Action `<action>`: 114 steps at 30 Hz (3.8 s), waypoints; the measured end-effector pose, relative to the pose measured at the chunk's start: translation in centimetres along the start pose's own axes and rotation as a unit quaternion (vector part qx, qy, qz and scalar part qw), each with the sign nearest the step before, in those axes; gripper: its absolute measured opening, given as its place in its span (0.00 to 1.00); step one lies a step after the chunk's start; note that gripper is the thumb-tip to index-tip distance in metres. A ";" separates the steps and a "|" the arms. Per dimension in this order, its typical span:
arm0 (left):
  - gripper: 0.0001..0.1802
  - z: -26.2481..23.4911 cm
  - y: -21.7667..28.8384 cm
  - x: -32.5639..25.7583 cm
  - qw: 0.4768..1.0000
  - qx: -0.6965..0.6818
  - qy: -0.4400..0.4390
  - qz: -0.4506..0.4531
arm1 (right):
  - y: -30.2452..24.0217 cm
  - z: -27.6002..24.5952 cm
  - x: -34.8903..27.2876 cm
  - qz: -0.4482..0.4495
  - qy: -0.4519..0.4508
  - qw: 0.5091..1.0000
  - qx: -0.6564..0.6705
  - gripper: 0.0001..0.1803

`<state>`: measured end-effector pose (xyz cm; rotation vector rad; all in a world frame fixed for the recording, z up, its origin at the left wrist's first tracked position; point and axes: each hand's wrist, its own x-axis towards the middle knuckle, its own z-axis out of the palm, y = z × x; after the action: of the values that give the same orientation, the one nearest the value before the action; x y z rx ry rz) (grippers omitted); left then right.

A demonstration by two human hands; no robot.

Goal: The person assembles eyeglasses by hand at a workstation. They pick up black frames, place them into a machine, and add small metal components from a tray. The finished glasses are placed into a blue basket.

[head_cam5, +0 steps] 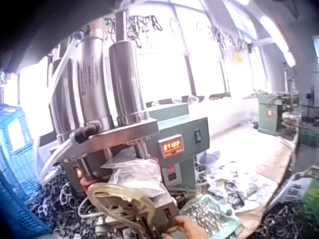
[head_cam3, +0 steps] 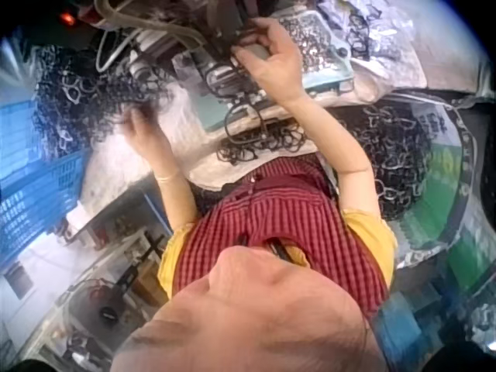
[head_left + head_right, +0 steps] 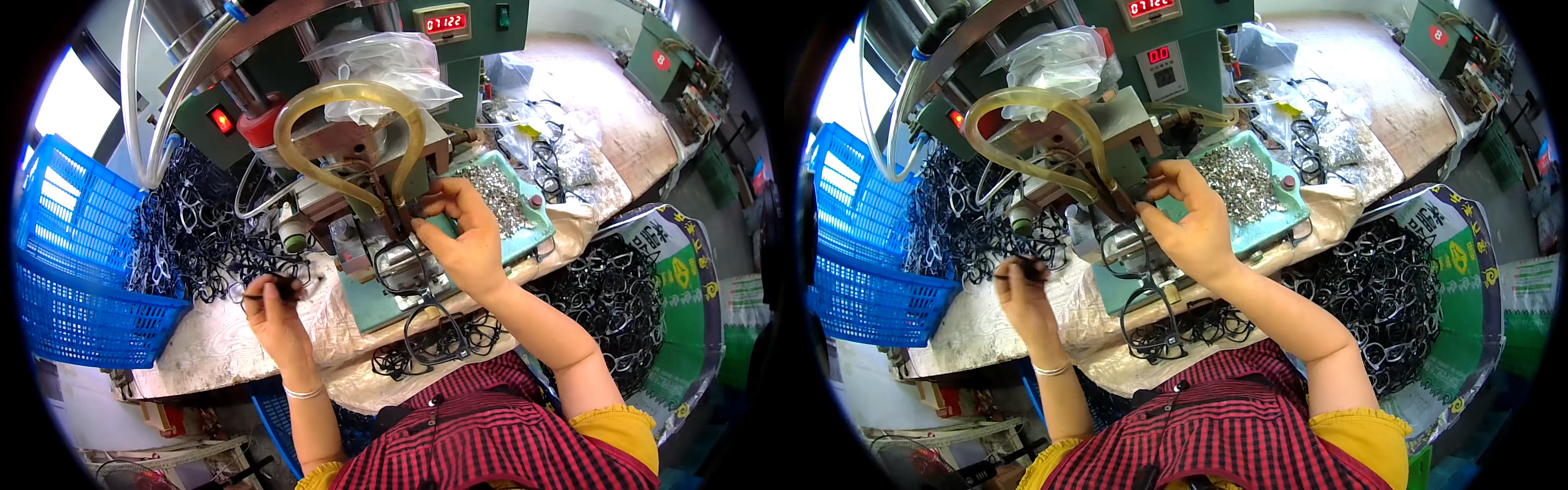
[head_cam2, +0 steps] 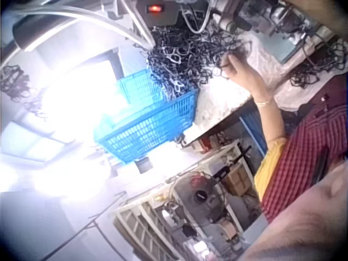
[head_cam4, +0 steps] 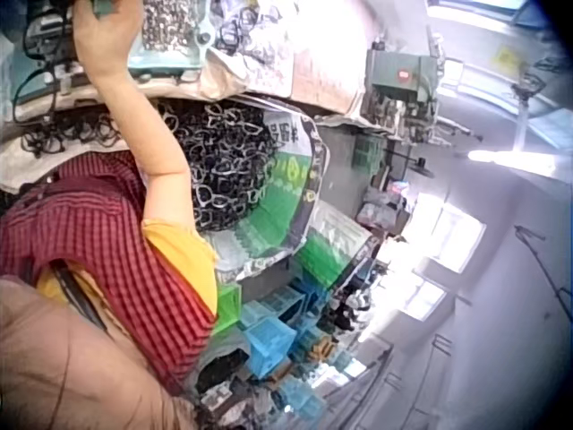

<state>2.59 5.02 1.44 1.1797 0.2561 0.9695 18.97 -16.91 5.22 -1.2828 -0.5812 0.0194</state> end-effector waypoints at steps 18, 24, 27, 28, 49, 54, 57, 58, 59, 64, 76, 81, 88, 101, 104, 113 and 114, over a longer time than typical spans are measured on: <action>0.11 11.4 3.9 -1.9 0.754 0.339 -0.384 0.411 | 2.8 -9.0 1.4 -0.038 -0.018 0.837 -0.545 0.15; 0.19 10.9 3.6 -1.3 0.749 0.333 -0.400 0.409 | 6.0 -11.4 0.7 -0.094 0.031 0.829 -0.550 0.07; 0.20 10.8 3.5 -1.5 0.769 0.317 -0.396 0.388 | 5.3 -10.0 1.6 -0.136 -0.019 0.841 -0.523 0.07; 0.21 10.9 3.6 -1.6 0.775 0.311 -0.398 0.379 | 5.4 -10.0 1.8 -0.162 -0.050 0.842 -0.511 0.07; 0.09 -12.1 -0.5 4.3 0.602 0.788 -0.054 0.113 | 4.7 -7.4 1.7 -0.039 0.073 0.957 -0.277 0.08; 0.10 -13.0 -3.3 2.2 0.730 0.679 -0.041 0.065 | 3.9 -11.7 -1.5 -0.052 0.111 0.917 -0.380 0.08; 0.07 -10.8 -1.3 1.9 0.708 0.687 -0.040 0.161 | 3.6 -13.8 -3.4 -0.052 0.148 0.906 -0.394 0.08; 0.07 -10.2 -0.6 2.1 0.690 0.693 -0.040 0.208 | 2.5 -13.4 -3.8 -0.041 0.147 0.912 -0.381 0.08; 0.06 -9.2 0.1 2.5 0.718 0.658 -0.028 0.227 | 1.4 -12.8 -3.9 -0.030 0.146 0.917 -0.369 0.08; 0.09 -3.5 0.5 3.3 0.900 0.385 0.050 0.200 | -2.9 -5.5 -0.4 -0.080 0.001 0.967 -0.240 0.07; 0.07 1.4 0.2 -0.2 1.000 -0.020 0.008 -0.006 | -0.5 0.2 0.3 0.030 -0.006 0.998 0.051 0.23; 0.09 10.7 8.2 1.7 0.930 0.071 -0.196 0.303 | -2.2 1.2 0.1 0.088 -0.020 0.990 0.108 0.25; 0.08 10.6 6.0 -0.2 0.915 0.184 -0.200 0.297 | -4.6 0.0 -1.1 0.075 -0.059 0.995 0.041 0.28; 0.13 12.0 4.0 -1.8 0.778 0.329 -0.402 0.352 | 6.0 -10.8 0.8 -0.123 0.064 0.830 -0.540 0.07; 0.13 11.8 4.2 -2.0 0.783 0.334 -0.399 0.342 | 6.7 -7.5 3.5 -0.157 0.039 0.847 -0.507 0.06; 0.14 0.4 6.0 -6.5 0.755 0.533 -0.136 0.358 | 5.8 -10.2 0.6 -0.151 0.045 0.849 -0.505 0.06; 0.12 -1.5 6.7 -6.5 0.747 0.580 -0.049 0.322 | 6.2 -11.8 -0.4 -0.063 0.098 0.892 -0.438 0.06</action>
<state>-5.61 1.50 4.66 2.5909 0.3969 1.3787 25.40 -25.73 -2.46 -2.0865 -0.5056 -0.5326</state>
